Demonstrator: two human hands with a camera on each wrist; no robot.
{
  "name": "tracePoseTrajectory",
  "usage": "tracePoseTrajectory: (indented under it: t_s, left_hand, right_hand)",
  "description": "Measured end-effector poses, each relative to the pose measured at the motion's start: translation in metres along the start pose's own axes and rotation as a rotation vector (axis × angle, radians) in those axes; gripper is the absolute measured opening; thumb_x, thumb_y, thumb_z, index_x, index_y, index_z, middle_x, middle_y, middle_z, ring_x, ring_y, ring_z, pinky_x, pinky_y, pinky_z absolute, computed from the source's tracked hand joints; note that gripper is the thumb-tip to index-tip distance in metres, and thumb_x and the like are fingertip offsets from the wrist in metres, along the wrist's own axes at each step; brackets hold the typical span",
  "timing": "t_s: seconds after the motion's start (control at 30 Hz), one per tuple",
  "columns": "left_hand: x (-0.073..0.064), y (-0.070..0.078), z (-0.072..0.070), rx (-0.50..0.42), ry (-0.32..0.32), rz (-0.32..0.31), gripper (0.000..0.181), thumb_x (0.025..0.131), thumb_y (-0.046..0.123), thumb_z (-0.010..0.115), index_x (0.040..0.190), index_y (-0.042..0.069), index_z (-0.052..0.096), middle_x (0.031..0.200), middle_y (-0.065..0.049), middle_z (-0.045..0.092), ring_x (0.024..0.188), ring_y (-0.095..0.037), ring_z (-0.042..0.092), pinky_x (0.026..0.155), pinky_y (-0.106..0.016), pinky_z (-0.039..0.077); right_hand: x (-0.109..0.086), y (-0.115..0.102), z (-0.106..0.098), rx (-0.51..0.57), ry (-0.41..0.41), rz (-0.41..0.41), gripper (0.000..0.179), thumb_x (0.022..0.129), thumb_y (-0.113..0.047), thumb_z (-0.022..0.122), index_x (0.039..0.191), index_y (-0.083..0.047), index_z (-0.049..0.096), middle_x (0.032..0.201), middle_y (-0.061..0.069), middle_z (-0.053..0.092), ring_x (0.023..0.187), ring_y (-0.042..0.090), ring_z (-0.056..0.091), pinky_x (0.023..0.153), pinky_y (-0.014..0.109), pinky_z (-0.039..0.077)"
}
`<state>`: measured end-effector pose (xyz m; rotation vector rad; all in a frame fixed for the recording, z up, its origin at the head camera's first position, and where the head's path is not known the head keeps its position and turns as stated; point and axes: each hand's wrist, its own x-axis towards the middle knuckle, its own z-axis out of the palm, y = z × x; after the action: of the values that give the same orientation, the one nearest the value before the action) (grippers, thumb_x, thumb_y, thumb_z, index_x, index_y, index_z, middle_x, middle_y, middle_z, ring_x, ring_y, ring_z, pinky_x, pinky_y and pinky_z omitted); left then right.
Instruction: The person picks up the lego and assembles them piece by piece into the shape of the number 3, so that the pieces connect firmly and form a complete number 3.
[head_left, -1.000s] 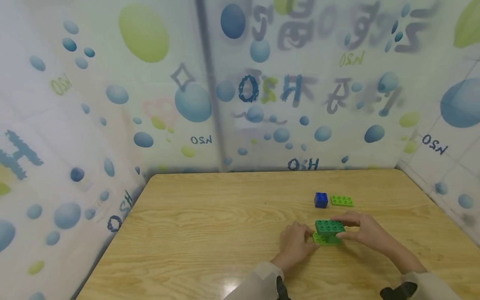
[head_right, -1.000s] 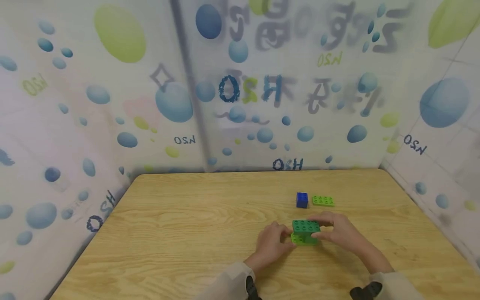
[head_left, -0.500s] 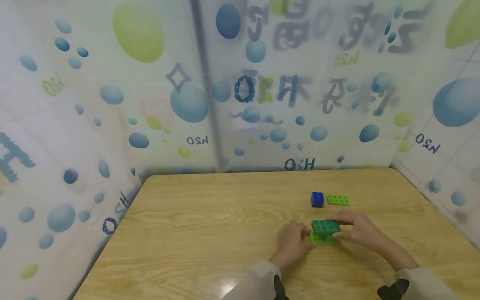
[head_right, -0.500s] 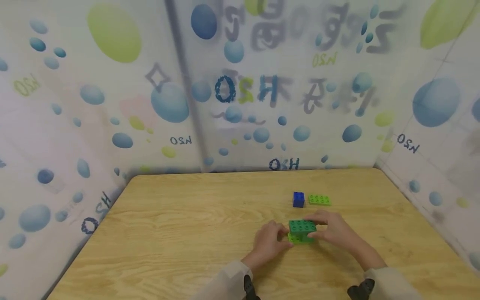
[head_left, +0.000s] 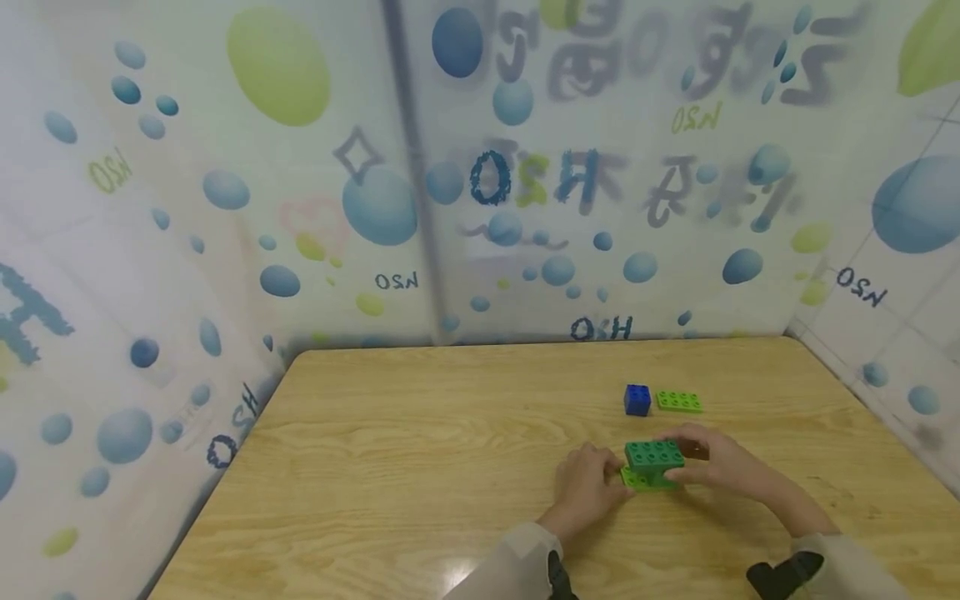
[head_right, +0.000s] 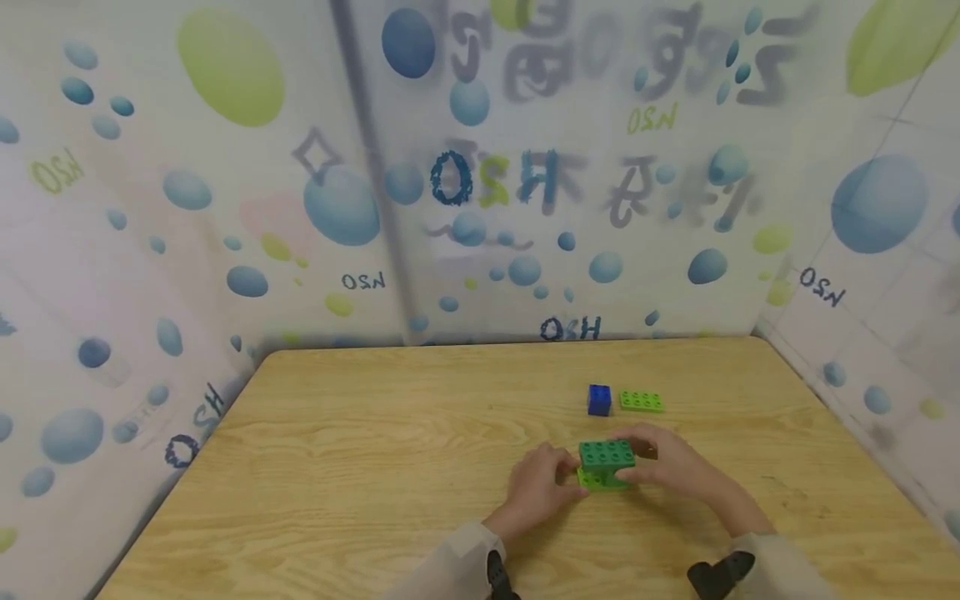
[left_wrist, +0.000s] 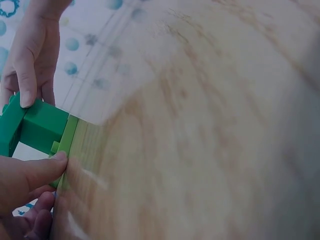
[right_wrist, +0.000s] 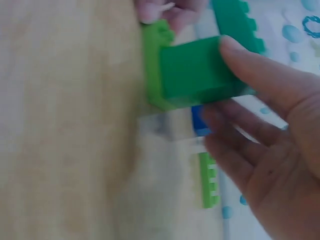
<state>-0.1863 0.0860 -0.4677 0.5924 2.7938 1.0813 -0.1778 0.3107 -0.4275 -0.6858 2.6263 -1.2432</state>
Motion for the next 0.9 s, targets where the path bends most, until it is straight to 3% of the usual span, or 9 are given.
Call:
tracePoseTrajectory:
  t_s: [0.13, 0.23, 0.37, 0.57, 0.7, 0.9]
  left_hand:
    - [-0.001, 0.001, 0.0, -0.014, -0.001, -0.008, 0.03, 0.073, 0.033, 0.078, 0.1, 0.023, 0.069, 0.079, 0.015, 0.044, 0.07, -0.003, 0.037, 0.065, -0.02, 0.029]
    - [-0.001, 0.001, 0.0, -0.008, 0.0, -0.015, 0.03, 0.073, 0.034, 0.078, 0.1, 0.024, 0.069, 0.078, 0.016, 0.044, 0.07, -0.003, 0.037, 0.064, -0.02, 0.029]
    - [-0.001, 0.0, 0.0, 0.005, 0.007, -0.019, 0.03, 0.073, 0.034, 0.078, 0.1, 0.024, 0.069, 0.078, 0.016, 0.044, 0.07, -0.002, 0.037, 0.064, -0.02, 0.029]
    - [0.001, -0.001, 0.001, -0.003, -0.005, -0.023, 0.031, 0.073, 0.036, 0.077, 0.101, 0.026, 0.069, 0.079, 0.017, 0.045, 0.071, -0.002, 0.039, 0.066, -0.02, 0.03]
    - [0.001, -0.001, 0.001, 0.0, -0.012, -0.027, 0.031, 0.073, 0.035, 0.077, 0.101, 0.026, 0.069, 0.078, 0.017, 0.045, 0.071, -0.002, 0.039, 0.066, -0.02, 0.03]
    - [0.001, -0.001, 0.001, 0.03, -0.006, -0.019, 0.031, 0.073, 0.036, 0.077, 0.101, 0.026, 0.069, 0.079, 0.017, 0.045, 0.072, -0.001, 0.038, 0.066, -0.019, 0.03]
  right_hand:
    - [0.006, 0.001, -0.014, 0.133, -0.144, -0.002, 0.047, 0.088, -0.011, 0.064, 0.127, 0.011, 0.047, 0.119, 0.025, 0.053, 0.101, 0.007, 0.056, 0.079, 0.024, 0.046]
    - [0.008, 0.0, -0.026, 0.174, -0.189, -0.004, 0.05, 0.089, -0.008, 0.061, 0.13, 0.013, 0.042, 0.122, 0.031, 0.049, 0.103, 0.004, 0.055, 0.082, 0.023, 0.045]
    - [0.015, -0.001, -0.043, 0.142, -0.151, -0.012, 0.047, 0.089, -0.009, 0.06, 0.127, 0.015, 0.044, 0.117, 0.033, 0.051, 0.101, 0.014, 0.058, 0.079, 0.026, 0.048]
    - [0.032, 0.007, -0.058, 0.04, -0.059, 0.054, 0.047, 0.088, -0.014, 0.063, 0.125, 0.011, 0.049, 0.112, 0.028, 0.056, 0.098, 0.023, 0.059, 0.074, 0.032, 0.05]
    - [0.046, 0.015, -0.063, 0.002, -0.058, 0.085, 0.049, 0.087, -0.015, 0.065, 0.126, 0.011, 0.049, 0.111, 0.026, 0.058, 0.101, 0.036, 0.057, 0.076, 0.037, 0.05]
    - [0.066, 0.02, -0.065, -0.024, -0.079, 0.114, 0.052, 0.085, -0.014, 0.068, 0.126, 0.011, 0.048, 0.113, 0.028, 0.056, 0.104, 0.042, 0.054, 0.078, 0.042, 0.049]
